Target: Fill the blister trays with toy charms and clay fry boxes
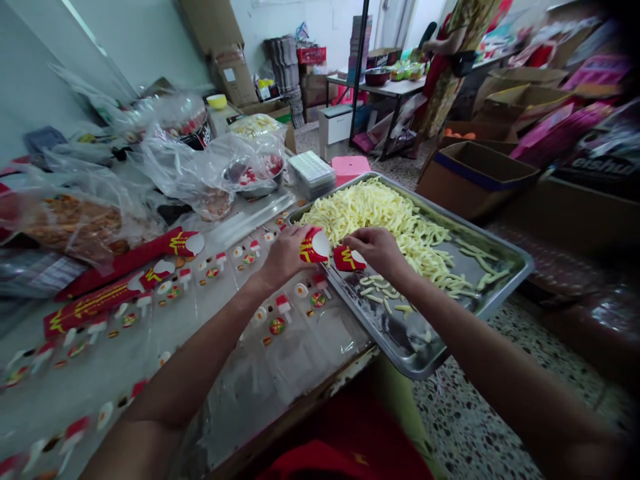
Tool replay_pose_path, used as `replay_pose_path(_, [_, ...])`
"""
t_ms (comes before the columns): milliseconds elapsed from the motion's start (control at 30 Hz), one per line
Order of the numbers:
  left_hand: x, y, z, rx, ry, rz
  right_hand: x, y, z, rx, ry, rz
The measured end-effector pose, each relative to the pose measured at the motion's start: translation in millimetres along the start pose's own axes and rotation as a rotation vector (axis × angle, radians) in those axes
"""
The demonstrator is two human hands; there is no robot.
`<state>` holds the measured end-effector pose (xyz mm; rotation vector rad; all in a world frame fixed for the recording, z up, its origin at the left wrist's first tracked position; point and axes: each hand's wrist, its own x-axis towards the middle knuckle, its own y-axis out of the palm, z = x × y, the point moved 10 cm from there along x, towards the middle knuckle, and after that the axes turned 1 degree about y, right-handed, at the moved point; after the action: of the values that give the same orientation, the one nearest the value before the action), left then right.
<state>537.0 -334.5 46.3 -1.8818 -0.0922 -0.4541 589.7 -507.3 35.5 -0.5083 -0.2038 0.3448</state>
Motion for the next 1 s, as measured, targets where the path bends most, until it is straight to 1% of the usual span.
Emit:
replay_pose_path(67, [4, 0, -13, 0.023, 0.045, -0.026, 0, 3, 10, -0.031, -0.049, 0.019])
replay_pose_path(133, [7, -1, -24, 0.033, 0.052, -0.067, -3, 15, 21, -0.035, -0.091, 0.048])
replay_pose_path(233, [10, 1, -34, 0.037, 0.047, -0.077, -9, 32, 28, 0.078, -0.125, 0.067])
replay_pose_path(367, [8, 7, -39, 0.015, 0.089, -0.034, -13, 40, 24, 0.2, -0.133, 0.038])
replay_pose_path(500, [9, 8, -34, -0.039, 0.11, -0.059, -14, 40, 22, 0.265, -0.121, 0.031])
replay_pose_path(600, [10, 6, -24, -0.069, 0.105, -0.084, -14, 34, 19, 0.306, -0.113, 0.014])
replay_pose_path(700, [9, 1, -3, -0.08, 0.034, -0.116, -4, 16, 5, 0.291, -0.079, -0.012])
replay_pose_path(767, [8, 0, 7, -0.065, -0.008, -0.119, 9, -1, -7, 0.149, -0.047, -0.042])
replay_pose_path(833, [9, 1, 11, -0.039, -0.037, -0.118, 21, -25, -12, -0.081, -0.029, -0.17])
replay_pose_path(867, [10, 1, 12, -0.023, -0.051, -0.122, 24, -36, -9, -0.169, -0.036, -0.252])
replay_pose_path(900, [11, 1, 10, -0.004, -0.065, -0.13, 25, -41, -4, -0.212, -0.062, -0.313])
replay_pose_path(933, [12, 1, 8, 0.02, -0.072, -0.138, 24, -39, 4, -0.215, -0.109, -0.326])
replay_pose_path(967, [13, 1, 4, 0.046, -0.07, -0.143, 24, -29, 13, -0.187, -0.163, -0.285])
replay_pose_path(1000, [15, 0, -1, 0.072, -0.056, -0.146, 22, -15, 21, -0.144, -0.207, -0.209])
